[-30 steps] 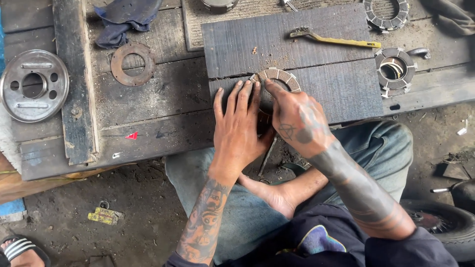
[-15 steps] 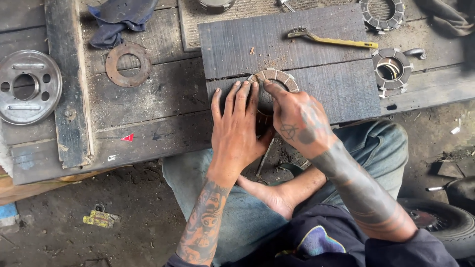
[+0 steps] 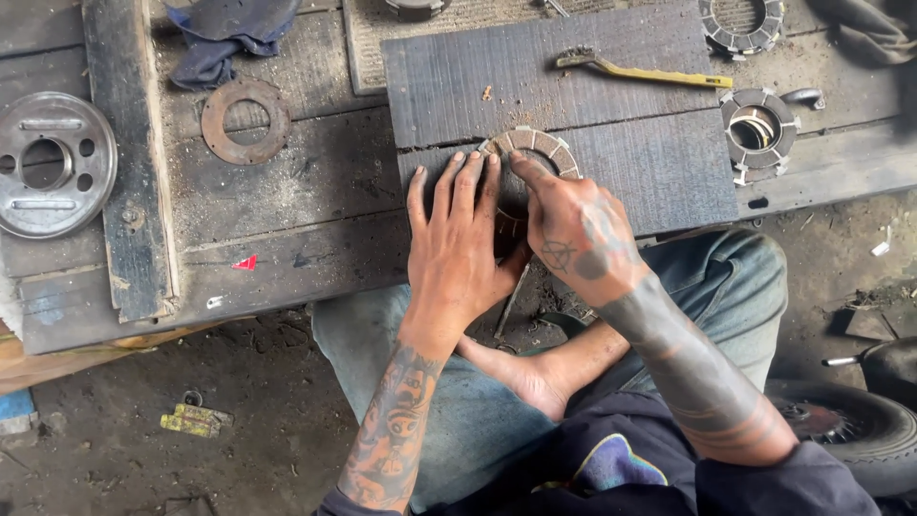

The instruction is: Marking and cleaning a motorcycle clutch plate using a pen, wire brush, and a small metal pick.

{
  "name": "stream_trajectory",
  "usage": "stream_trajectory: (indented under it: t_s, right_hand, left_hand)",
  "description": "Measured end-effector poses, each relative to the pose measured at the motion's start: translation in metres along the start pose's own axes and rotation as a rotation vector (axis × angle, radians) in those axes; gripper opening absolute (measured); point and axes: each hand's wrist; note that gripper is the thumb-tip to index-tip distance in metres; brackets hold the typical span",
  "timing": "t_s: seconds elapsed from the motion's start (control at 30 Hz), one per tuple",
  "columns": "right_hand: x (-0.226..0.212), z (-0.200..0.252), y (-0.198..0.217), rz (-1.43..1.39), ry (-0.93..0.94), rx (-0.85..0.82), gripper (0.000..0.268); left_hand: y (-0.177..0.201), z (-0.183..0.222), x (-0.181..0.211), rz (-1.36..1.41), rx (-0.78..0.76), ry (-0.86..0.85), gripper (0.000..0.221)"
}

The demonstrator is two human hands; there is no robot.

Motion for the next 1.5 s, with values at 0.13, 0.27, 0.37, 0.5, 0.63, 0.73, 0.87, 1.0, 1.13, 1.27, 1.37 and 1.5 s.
stream_trajectory:
  t_s: [0.13,0.27,0.37,0.5,0.63,0.73,0.87,1.0,1.13,1.27,1.37,1.5]
  right_hand:
    - [-0.001,0.010,0.007,0.020,0.023,0.026,0.049]
    - [-0.002,0.000,0.007,0.019,0.002,0.000,0.045]
    - [-0.001,0.006,0.010,0.014,-0.007,-0.001,0.046]
    - [-0.014,0.010,0.027,0.017,-0.075,-0.067,0.046]
    - [-0.009,0.007,0.016,0.028,-0.009,0.037,0.043]
    - [-0.004,0.011,0.016,0.038,-0.026,0.009,0.038]
    - [-0.001,0.000,0.003,0.007,0.002,0.111,0.039]
    - [0.014,0.010,0.005,-0.614,0.055,0.282,0.040]
    - [0.036,0.000,-0.020,-0.723,0.179,0.343,0.038]
    - [0.036,-0.001,-0.018,-0.740,0.213,0.372,0.035]
    - [0.038,-0.001,-0.019,-0.743,0.216,0.382,0.032]
    - [0.035,0.002,-0.009,-0.768,0.258,0.389,0.033]
  left_hand:
    - [0.001,0.000,0.000,-0.011,0.003,0.005,0.094]
    - [0.001,0.000,0.001,0.005,0.010,-0.008,0.093]
    - [0.000,0.000,0.002,0.015,0.016,-0.021,0.092]
    - [0.000,0.000,0.001,0.023,0.024,-0.013,0.092]
    - [-0.001,0.001,0.001,-0.005,0.030,-0.025,0.092]
    - [0.001,-0.001,0.000,0.005,0.040,-0.023,0.093]
    - [-0.001,0.002,0.002,0.001,0.053,-0.030,0.092]
    - [0.002,-0.002,-0.001,0.008,0.024,-0.046,0.088]
    - [-0.009,-0.021,-0.016,-0.101,-0.058,-0.067,0.087]
    - [-0.015,-0.029,-0.024,-0.136,-0.028,-0.030,0.075]
    - [-0.019,-0.022,-0.019,-0.151,0.019,-0.005,0.076]
    - [-0.020,-0.020,-0.013,-0.228,0.128,0.070,0.088]
Point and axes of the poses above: each hand's wrist, its own z-axis away from the middle knuckle, its own y-axis out of the back of the hand, x = y × z, and after that the axes turned 9 degrees about z, right-handed
